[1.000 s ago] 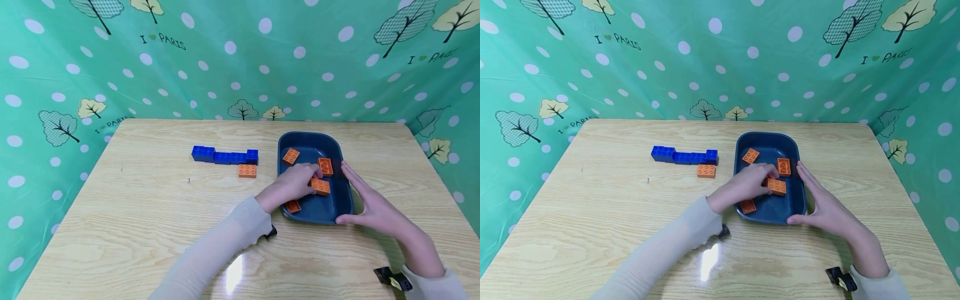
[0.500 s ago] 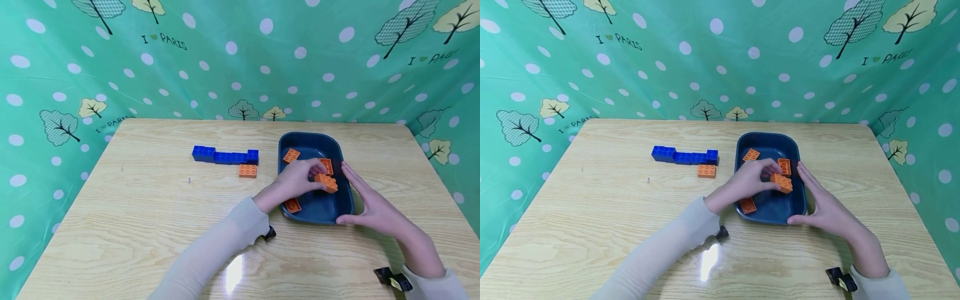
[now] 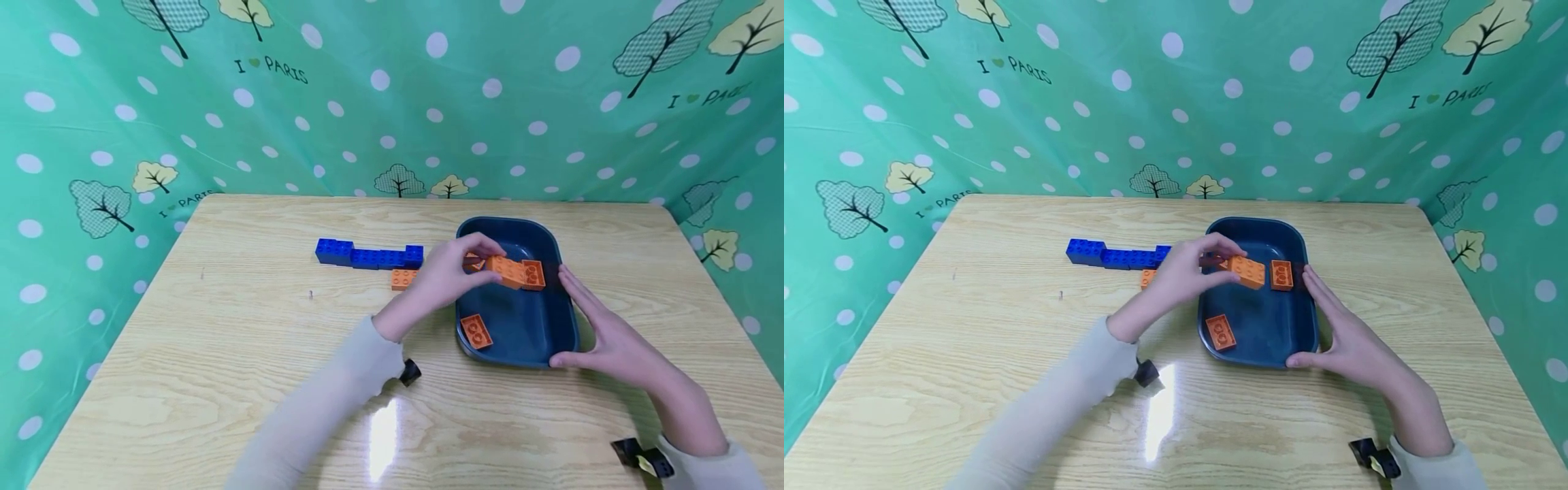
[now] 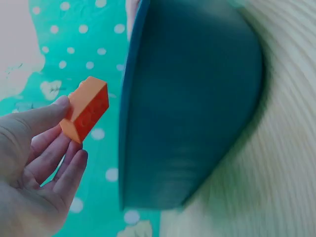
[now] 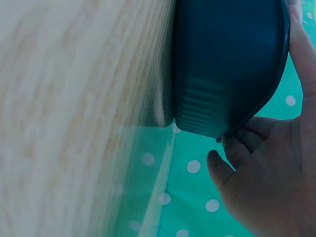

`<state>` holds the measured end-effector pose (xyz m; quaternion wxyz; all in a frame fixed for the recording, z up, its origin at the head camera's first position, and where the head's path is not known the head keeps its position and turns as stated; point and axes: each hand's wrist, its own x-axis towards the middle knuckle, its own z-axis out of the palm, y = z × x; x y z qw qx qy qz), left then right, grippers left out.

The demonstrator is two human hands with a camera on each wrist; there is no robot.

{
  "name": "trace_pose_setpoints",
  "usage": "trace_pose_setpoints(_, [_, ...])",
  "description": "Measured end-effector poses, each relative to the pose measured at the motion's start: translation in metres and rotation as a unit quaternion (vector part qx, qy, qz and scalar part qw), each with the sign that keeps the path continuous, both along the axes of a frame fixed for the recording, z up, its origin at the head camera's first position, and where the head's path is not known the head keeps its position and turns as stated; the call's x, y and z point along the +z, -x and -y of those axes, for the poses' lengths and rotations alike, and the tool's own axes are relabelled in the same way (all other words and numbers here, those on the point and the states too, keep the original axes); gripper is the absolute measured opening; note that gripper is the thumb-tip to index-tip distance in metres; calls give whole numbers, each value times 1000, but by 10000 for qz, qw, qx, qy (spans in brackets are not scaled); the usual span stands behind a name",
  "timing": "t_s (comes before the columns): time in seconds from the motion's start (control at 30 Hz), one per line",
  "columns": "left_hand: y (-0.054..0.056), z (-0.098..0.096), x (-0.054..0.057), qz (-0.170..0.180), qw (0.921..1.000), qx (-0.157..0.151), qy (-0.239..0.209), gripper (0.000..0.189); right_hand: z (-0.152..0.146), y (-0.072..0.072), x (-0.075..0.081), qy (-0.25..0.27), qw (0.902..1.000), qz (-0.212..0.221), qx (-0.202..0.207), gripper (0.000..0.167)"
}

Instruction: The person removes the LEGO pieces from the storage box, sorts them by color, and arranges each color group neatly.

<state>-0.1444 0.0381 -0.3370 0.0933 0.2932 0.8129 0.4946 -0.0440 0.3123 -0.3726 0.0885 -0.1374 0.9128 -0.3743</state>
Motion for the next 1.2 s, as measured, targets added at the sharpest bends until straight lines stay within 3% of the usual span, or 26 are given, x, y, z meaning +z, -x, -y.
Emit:
trace_pose_setpoints(0.1, [3, 16, 3, 163, 9995, 230, -111, 31, 0, 0, 0, 46, 10000, -8, -4, 126])
trace_pose_setpoints(0.23, [8, 41, 5, 101, 9983, 566, -17, 33, 0, -1, -2, 86, 9999, -45, 25, 126])
trace_pose_setpoints(0.67, [16, 124, -7, 204, 9894, 1408, 285, 32, 0, -1, -2, 118, 9999, 13, 18, 125])
trace_pose_setpoints(0.9, [14, 147, -16, 326, 9844, 1623, 592, 30, 0, -2, -1, 45, 9999, 36, -129, 124])
trace_pose_setpoints(1.2, [11, 159, -27, 288, 9784, 1688, 1156, 31, 0, 0, -1, 91, 9999, -19, 48, 126])
